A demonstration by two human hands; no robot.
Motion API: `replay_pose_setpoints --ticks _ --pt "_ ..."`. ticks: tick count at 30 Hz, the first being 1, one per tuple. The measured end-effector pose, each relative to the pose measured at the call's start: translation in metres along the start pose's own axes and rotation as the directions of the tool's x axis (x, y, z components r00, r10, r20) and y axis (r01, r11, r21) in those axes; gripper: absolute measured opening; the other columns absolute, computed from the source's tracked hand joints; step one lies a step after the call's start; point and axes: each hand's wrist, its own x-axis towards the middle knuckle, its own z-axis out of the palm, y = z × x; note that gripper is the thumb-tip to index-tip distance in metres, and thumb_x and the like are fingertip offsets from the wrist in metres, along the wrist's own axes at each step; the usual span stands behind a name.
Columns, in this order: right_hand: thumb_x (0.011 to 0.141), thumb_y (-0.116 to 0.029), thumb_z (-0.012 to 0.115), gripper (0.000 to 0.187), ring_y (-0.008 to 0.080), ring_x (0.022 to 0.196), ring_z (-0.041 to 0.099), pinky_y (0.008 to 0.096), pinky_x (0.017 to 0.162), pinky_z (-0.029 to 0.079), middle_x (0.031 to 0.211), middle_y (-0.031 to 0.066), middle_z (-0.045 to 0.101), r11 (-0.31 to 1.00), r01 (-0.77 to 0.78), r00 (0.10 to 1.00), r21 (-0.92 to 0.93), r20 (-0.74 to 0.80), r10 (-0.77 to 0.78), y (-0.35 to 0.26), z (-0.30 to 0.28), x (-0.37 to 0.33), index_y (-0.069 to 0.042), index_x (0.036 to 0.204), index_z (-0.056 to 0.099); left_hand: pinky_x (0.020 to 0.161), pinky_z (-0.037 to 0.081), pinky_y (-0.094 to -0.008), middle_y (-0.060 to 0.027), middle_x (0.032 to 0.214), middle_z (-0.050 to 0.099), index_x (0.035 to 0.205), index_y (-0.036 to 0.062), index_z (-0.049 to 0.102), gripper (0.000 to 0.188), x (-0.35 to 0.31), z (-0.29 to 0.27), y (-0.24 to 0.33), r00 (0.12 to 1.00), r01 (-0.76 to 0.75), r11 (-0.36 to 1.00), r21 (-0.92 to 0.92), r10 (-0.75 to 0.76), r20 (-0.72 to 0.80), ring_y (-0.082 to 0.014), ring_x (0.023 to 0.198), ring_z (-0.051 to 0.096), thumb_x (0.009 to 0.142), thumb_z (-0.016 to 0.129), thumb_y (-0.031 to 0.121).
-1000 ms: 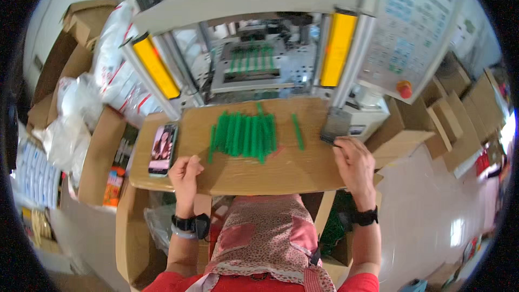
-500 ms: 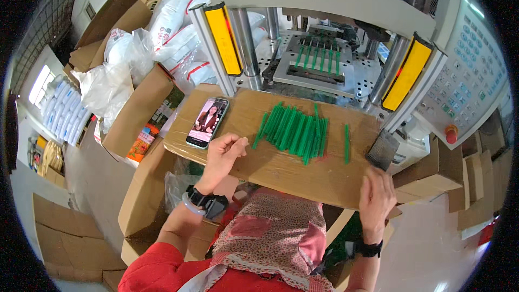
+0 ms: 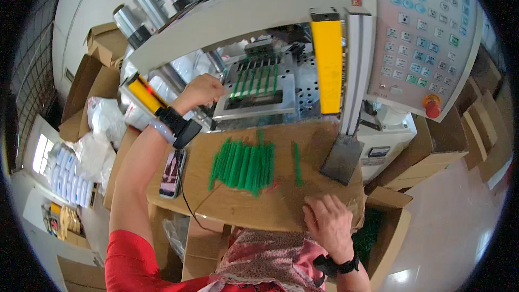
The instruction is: Loading green plastic tubes into an industrial machine.
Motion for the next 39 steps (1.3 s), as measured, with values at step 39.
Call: replay_pose_setpoints --ticks 39 --pt "0.075 -0.001 0.059 0.009 0.0317 0.077 0.058 0.038 0.069 0.046 0.086 0.0139 0.06 1.0 -0.001 1.0 0.001 -0.031 0.001 -0.009 0.01 0.003 -0.002 0.084 0.06 0.051 0.039 -0.0268 -0.0102 0.058 0.053 0.08 -0.0028 0.062 0.019 -0.242 -0.039 -0.106 0.756 -0.074 0.961 -0.265 -0.119 -0.644 -0.011 0.052 0.05 0.08 0.065 0.016"
